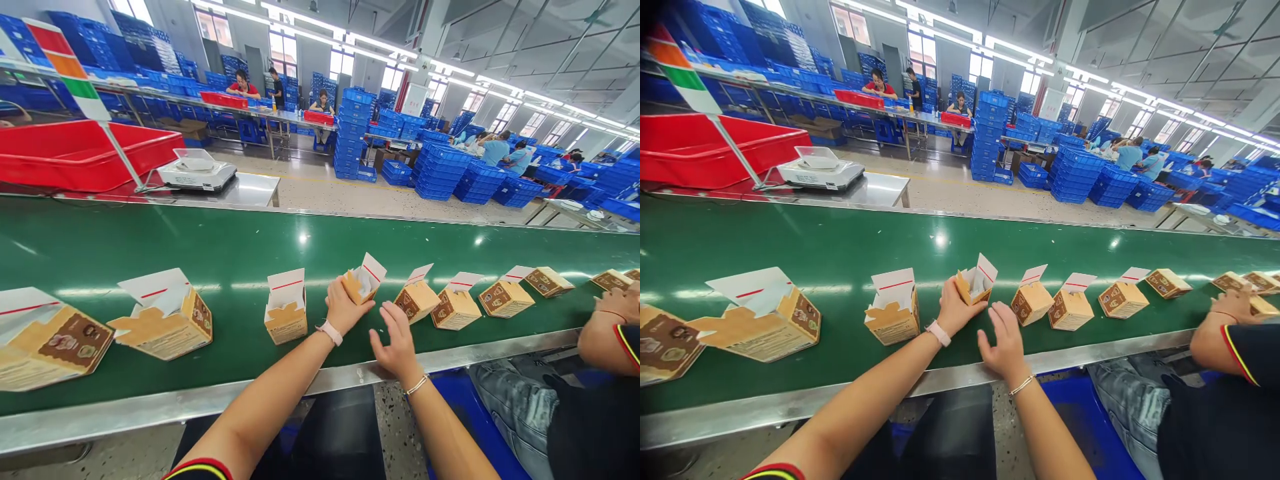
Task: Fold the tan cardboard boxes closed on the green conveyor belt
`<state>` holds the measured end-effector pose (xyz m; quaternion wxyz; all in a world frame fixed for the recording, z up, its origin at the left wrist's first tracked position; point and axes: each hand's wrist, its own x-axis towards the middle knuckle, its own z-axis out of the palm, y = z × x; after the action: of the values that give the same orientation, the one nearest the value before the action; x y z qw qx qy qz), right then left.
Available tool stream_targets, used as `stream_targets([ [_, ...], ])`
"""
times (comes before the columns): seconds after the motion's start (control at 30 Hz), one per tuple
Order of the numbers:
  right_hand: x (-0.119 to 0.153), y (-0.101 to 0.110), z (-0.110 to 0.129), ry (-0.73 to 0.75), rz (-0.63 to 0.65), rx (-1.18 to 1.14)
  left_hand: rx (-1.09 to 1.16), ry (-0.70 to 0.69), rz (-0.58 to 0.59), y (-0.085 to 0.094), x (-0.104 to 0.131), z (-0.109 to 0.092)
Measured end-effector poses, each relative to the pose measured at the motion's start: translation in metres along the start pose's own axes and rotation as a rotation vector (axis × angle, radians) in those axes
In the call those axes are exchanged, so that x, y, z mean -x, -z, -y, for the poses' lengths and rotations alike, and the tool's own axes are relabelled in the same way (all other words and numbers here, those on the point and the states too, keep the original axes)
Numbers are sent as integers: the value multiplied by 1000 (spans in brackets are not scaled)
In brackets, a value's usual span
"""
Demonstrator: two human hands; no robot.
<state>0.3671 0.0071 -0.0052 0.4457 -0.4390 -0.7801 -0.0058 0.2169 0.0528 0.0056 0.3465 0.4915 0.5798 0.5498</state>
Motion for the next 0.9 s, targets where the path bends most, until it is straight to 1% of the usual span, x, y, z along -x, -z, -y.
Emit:
stream_targets([
  [0.03,3,-5,2,34,26,-39,-96,-64,-25,1,9,2],
  [0.07,4,-9,3,53,32,-65,-173,-147,-18,3,16,4],
  [0.17,-4,-14,-4,64,65,-114,-252,-423,117,9,25,8],
  [0.23,-16,-12,-13,63,123,-153,-280,-537,209,11,21,8],
  [0.3,-29,-6,-20,50,176,-196,-314,-561,266,9,14,6],
  [0.4,-48,3,-25,-4,273,-274,-360,-544,288,3,5,0],
  [0.47,-54,7,-27,-72,329,-350,-379,-541,284,-1,1,-5],
  [0.53,-56,6,-29,-196,312,-447,-390,-537,291,-4,-2,-11],
  [0.57,-55,4,-29,-278,265,-493,-391,-531,298,-6,-3,-13],
  [0.6,-53,2,-30,-364,191,-528,-382,-518,302,-8,-3,-15],
  [0.67,-49,-6,-29,-524,-30,-575,-330,-462,288,-15,-4,-18],
  [0.73,-47,-13,-30,-663,-255,-627,-223,-350,227,-24,-3,-19],
  [0.77,-47,-15,-31,-738,-332,-660,-150,-267,180,-28,-2,-20],
  [0.8,-48,-15,-32,-821,-372,-697,-70,-168,134,-33,-1,-21],
  [0.83,-49,-14,-34,-906,-374,-731,14,-59,103,-37,0,-22],
  [0.9,-52,-8,-38,-1048,-299,-779,178,161,111,-44,1,-26],
])
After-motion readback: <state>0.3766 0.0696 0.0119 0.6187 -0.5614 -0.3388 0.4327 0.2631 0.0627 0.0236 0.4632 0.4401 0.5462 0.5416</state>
